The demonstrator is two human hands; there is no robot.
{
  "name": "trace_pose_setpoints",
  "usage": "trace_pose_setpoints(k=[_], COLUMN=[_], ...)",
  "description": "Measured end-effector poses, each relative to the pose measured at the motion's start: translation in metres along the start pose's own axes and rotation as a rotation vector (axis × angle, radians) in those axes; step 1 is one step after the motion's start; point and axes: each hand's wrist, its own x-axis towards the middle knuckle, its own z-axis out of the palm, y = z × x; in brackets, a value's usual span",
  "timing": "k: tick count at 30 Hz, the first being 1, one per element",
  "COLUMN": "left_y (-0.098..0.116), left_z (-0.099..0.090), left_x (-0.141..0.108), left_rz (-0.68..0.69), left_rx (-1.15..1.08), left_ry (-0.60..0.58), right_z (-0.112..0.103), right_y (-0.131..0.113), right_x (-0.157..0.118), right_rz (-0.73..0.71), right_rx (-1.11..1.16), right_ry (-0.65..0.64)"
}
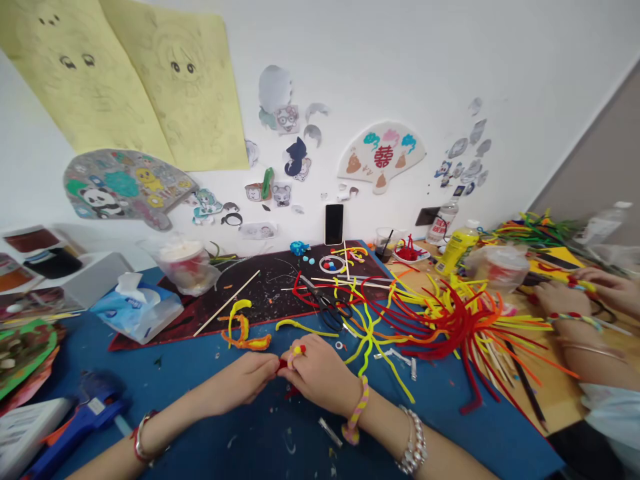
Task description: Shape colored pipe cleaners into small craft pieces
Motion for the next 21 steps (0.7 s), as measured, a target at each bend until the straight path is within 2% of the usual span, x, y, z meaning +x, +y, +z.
trace_pose_setpoints(k=[2, 5, 8, 13, 16, 21], left_y=[0.002, 0.002, 0.001, -0.002, -0.004, -0.002], left_z=[-0.001, -0.003, -0.001, 0.006, 0.010, 0.017], left_x=[-0.001, -0.001, -0.001, 0.003, 0.005, 0.005], left_rz=[0.033, 0.086, 0.141, 0.287, 0.356, 0.403], left_rx=[0.053, 0.070, -0.036, -0.153, -0.197, -0.248], left_ry=[0.014, 0.031, 0.047, 0.142, 0.180, 0.249], right_z=[0.004, 0.008, 0.008, 0.011, 0.015, 0.017], right_y=[0.004, 0.008, 0.009, 0.009, 0.008, 0.004], right_x=[-0.002, -0.004, -0.003, 0.001, 0.001, 0.001], right_rz=[-0.002, 0.049, 0.182, 0.307, 0.328, 0.332], right_rx=[0.049, 0.243, 0.545, 1.075, 1.193, 1.253], right_ry=[0.000, 0.035, 0.062, -0.025, -0.023, -0.054])
